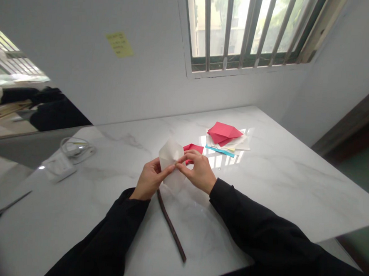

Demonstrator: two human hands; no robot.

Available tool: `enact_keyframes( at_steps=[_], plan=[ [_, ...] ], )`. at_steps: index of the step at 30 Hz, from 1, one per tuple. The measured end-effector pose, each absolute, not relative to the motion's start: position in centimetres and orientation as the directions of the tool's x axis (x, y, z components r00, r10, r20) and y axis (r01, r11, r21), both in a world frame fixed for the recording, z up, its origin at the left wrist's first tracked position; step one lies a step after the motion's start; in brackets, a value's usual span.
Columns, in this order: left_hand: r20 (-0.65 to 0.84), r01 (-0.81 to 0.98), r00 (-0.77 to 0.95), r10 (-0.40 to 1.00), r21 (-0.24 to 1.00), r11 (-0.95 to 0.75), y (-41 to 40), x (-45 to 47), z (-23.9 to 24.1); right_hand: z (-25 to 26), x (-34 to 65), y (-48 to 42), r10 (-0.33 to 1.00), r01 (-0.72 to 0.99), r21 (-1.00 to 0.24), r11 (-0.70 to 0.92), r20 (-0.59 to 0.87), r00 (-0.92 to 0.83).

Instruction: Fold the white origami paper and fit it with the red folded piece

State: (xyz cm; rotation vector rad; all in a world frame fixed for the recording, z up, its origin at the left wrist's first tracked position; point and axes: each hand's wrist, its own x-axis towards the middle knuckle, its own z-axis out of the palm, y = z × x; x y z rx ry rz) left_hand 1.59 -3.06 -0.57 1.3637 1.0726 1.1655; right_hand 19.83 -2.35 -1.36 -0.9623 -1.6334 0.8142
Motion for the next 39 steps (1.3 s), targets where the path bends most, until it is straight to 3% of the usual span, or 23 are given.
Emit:
enact_keyframes(
  at_steps=[13,23,28,39],
  plan=[
    [0.078,-0.010,0.110,0.991,0.997,-0.077,-3.13,1.66,-0.69,-1.35,19.71,-2.29,0.950,-0.022,-0.961,0.276,0.276,-0.146],
    [0.085,-0.021,0.117,0.989,0.996,-0.083,-2.95,1.72,-0.94,-1.08,19.87,-2.58,0.886,0.178,-0.869,0.461,0.438,-0.156],
    [0.093,-0.006,0.104,0.990,0.996,-0.093,-2.94,1.73,-0.89,-0.95,20.13,-2.51,0.866,0.259,-0.829,0.496,0.450,-0.220],
    [0.078,-0.004,0.114,0.990,0.997,-0.078,-3.01,1.79,-0.88,-1.52,20.43,-2.00,0.874,0.224,-0.855,0.468,0.409,-0.264]
  ],
)
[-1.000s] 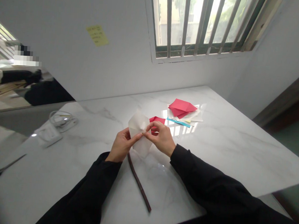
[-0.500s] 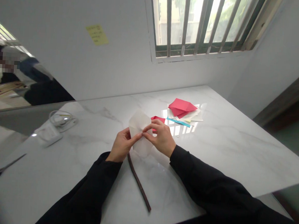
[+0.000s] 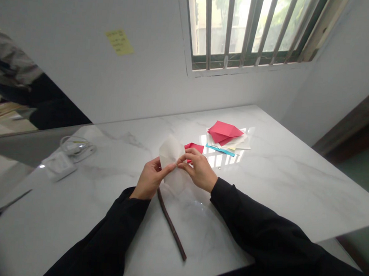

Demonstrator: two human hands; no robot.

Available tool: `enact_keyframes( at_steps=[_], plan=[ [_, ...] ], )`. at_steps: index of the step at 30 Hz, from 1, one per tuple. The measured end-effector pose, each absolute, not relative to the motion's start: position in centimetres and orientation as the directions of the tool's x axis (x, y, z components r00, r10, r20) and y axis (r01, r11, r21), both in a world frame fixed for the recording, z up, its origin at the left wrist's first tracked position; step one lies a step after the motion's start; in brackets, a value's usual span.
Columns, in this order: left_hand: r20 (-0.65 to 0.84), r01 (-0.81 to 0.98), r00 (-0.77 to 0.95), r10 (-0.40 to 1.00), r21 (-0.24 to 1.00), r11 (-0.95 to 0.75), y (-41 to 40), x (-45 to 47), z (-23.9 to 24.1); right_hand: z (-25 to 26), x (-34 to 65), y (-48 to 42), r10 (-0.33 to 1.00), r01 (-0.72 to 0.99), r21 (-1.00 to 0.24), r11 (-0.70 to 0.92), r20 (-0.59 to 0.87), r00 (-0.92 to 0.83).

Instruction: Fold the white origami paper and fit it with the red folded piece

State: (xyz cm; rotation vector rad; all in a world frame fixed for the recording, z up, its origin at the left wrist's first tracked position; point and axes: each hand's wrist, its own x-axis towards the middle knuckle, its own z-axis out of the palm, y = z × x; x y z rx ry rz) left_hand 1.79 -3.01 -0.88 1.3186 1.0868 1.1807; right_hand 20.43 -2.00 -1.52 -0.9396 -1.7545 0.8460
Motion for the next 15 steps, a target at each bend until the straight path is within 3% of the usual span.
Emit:
enact_keyframes(
  at_steps=[15],
  plan=[
    [0.075,-0.004,0.102,0.992,0.997,-0.075,-3.02,1.94,-0.77,-1.77,20.40,-2.05,0.885,0.217,-0.872,0.439,0.378,-0.271]
  ],
)
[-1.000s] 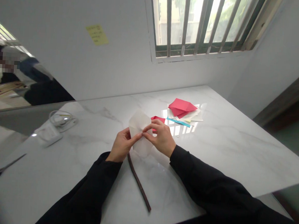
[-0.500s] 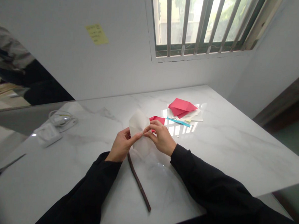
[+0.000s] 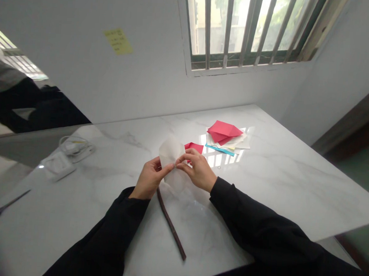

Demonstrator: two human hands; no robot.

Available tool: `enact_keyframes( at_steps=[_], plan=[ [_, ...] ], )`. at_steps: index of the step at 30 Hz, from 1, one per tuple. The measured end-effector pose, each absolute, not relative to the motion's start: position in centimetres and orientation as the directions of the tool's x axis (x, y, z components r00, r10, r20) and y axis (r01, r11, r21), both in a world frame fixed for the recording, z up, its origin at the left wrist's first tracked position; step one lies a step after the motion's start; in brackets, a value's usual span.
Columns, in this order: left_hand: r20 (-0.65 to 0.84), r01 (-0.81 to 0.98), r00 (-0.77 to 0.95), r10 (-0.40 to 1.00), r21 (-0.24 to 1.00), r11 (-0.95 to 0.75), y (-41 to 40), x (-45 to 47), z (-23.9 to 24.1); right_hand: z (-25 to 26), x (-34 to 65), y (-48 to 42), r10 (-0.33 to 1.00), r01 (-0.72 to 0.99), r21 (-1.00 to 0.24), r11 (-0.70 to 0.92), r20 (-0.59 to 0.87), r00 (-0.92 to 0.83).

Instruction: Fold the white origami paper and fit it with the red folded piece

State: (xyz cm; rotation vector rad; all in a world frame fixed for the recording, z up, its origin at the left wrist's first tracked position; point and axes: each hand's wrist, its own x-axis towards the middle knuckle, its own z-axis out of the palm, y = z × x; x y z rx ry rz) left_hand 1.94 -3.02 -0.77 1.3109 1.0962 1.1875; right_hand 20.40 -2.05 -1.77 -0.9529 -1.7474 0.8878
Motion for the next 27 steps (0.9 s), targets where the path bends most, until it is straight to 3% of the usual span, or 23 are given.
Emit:
enact_keyframes(
  at_steps=[10,18,23,27],
  plan=[
    [0.099,-0.005,0.126,0.987,0.995,-0.100,-3.02,1.80,-0.94,-1.93,20.34,-1.99,0.902,0.158,-0.905,0.394,0.349,-0.253],
    [0.121,0.011,0.165,0.979,0.992,-0.124,-3.18,1.82,-0.78,-1.76,20.32,-1.94,0.936,0.182,-0.932,0.313,0.270,-0.227],
    [0.143,0.011,0.183,0.973,0.989,-0.148,-3.17,1.76,-0.93,-1.25,20.48,-1.95,0.926,0.253,-0.903,0.349,0.291,-0.239],
    [0.158,0.030,0.168,0.973,0.986,-0.165,-3.18,1.85,-0.92,-1.37,20.35,-1.92,0.931,0.198,-0.929,0.313,0.259,-0.257]
  ],
)
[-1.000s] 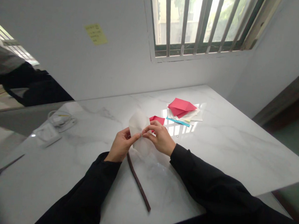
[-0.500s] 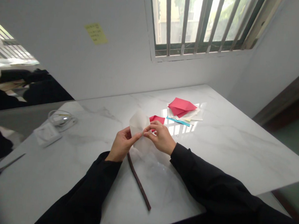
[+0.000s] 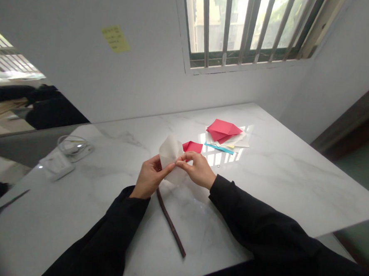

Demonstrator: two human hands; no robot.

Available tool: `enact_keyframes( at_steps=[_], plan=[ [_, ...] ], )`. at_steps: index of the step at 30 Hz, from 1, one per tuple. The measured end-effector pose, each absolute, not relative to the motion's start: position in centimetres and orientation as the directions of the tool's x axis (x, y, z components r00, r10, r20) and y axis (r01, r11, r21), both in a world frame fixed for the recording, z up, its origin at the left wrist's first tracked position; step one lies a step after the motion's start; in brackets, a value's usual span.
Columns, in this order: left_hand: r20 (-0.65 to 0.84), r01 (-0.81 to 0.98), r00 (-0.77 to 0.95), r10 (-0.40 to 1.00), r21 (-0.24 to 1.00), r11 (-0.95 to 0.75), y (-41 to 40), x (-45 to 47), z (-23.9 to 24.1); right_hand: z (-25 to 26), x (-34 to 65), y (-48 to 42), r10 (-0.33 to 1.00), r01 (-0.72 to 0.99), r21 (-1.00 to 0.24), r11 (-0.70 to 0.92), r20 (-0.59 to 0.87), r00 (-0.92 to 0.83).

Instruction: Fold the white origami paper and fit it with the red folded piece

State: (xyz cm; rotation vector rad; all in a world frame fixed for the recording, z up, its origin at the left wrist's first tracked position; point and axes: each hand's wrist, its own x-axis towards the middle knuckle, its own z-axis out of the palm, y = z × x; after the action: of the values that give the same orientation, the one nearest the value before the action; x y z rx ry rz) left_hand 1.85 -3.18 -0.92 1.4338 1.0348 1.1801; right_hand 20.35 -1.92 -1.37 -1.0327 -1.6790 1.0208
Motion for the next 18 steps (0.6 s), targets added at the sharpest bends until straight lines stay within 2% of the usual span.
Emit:
enact_keyframes(
  at_steps=[7,18],
  plan=[
    [0.177,0.058,0.142,0.974,0.981,-0.187,-3.3,2.1,-0.6,-1.9,19.7,-2.1,0.954,-0.017,-0.987,0.161,0.160,-0.253],
    [0.174,0.036,0.120,0.977,0.983,-0.179,-3.5,2.2,-0.6,-2.5,19.2,-2.4,0.957,-0.165,-0.986,-0.014,0.035,-0.289]
  ],
)
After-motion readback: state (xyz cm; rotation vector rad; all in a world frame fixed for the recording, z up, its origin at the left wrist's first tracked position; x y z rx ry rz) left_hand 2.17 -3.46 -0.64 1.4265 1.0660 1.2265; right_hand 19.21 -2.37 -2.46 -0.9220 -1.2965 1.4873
